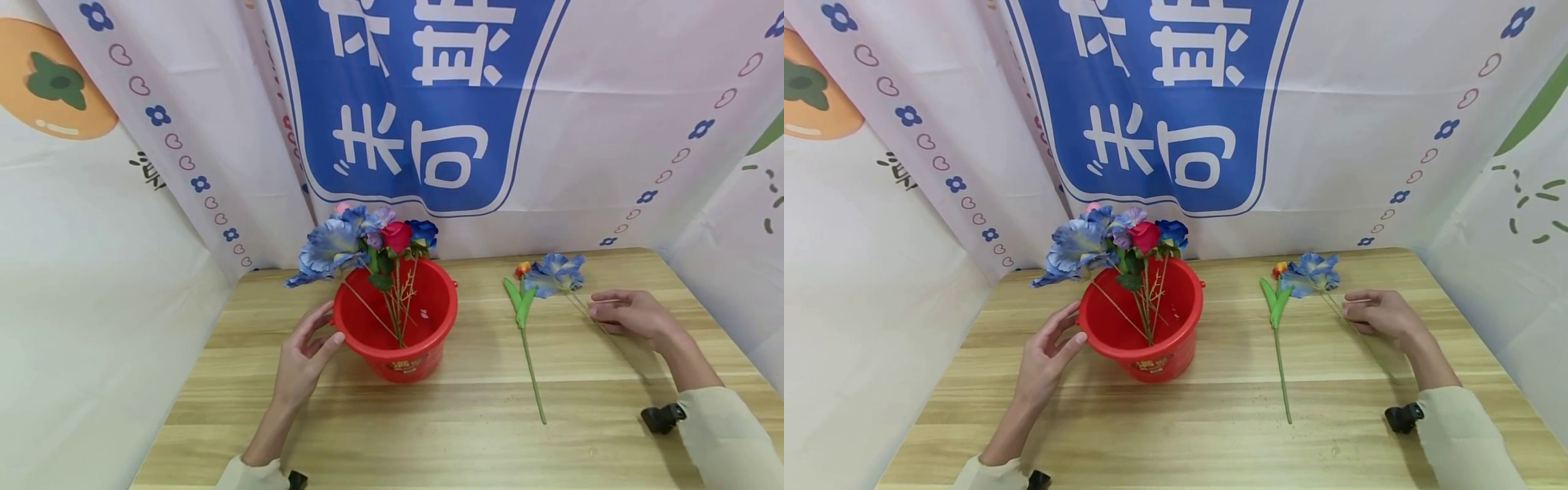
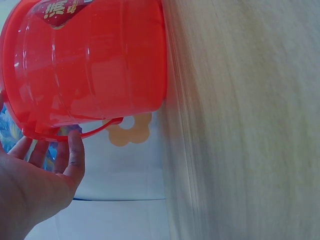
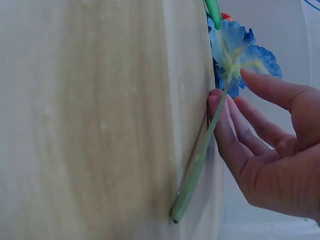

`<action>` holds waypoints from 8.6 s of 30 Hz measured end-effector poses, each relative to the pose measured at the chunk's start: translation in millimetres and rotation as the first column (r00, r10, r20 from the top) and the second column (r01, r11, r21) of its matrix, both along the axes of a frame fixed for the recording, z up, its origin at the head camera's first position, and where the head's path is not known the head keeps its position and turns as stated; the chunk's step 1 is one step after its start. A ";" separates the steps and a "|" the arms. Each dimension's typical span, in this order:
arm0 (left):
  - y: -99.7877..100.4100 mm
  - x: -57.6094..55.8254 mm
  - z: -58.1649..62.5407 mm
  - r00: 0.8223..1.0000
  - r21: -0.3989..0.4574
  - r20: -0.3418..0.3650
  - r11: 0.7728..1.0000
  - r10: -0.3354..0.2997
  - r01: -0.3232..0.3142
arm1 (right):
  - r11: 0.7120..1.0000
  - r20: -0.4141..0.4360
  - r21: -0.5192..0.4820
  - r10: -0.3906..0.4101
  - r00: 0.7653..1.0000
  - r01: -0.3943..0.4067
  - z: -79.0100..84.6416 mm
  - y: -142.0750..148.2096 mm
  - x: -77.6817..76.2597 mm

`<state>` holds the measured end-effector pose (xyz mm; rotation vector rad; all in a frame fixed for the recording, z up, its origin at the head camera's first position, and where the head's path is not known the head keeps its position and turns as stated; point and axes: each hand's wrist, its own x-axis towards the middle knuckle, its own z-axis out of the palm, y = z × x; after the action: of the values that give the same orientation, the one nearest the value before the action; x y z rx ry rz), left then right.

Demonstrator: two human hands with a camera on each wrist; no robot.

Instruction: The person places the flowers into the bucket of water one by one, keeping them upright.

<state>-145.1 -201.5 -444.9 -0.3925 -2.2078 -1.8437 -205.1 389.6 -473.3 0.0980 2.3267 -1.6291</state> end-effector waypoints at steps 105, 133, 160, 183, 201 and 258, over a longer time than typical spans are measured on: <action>1.1 0.0 -0.9 0.999 -0.009 0.031 1.000 0.015 -0.014 | 0.920 -0.407 -0.384 -0.090 0.909 -0.081 146.3 -339.3 -24.5; 1.2 -0.1 -1.4 0.999 -0.017 0.038 1.000 0.018 -0.017 | 0.991 -0.404 -0.131 -0.041 0.914 -0.014 115.7 -339.7 -11.0; 2.3 -0.6 -0.5 0.999 -0.017 0.033 1.000 0.024 -0.024 | 0.952 -0.346 -0.304 -0.150 0.926 0.040 117.1 -269.5 5.2; 0.7 -3.2 -1.2 1.000 -0.007 0.013 1.000 0.013 -0.013 | 0.946 -0.278 -0.286 -0.234 0.932 0.152 85.8 -184.6 12.8; 1.2 -2.9 0.2 1.000 -0.018 0.022 1.000 0.002 -0.002 | 0.975 -0.079 -0.113 -0.200 0.977 0.191 28.7 -130.2 8.5; -0.7 -1.6 -1.3 1.000 -0.004 0.006 1.000 -0.003 0.003 | 0.993 -0.153 0.043 -0.103 0.983 0.110 42.5 -165.9 12.8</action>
<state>-146.7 -202.2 -446.2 -0.3916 -2.2167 -1.8444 -192.3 223.7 -430.8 0.1160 2.5171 -1.6813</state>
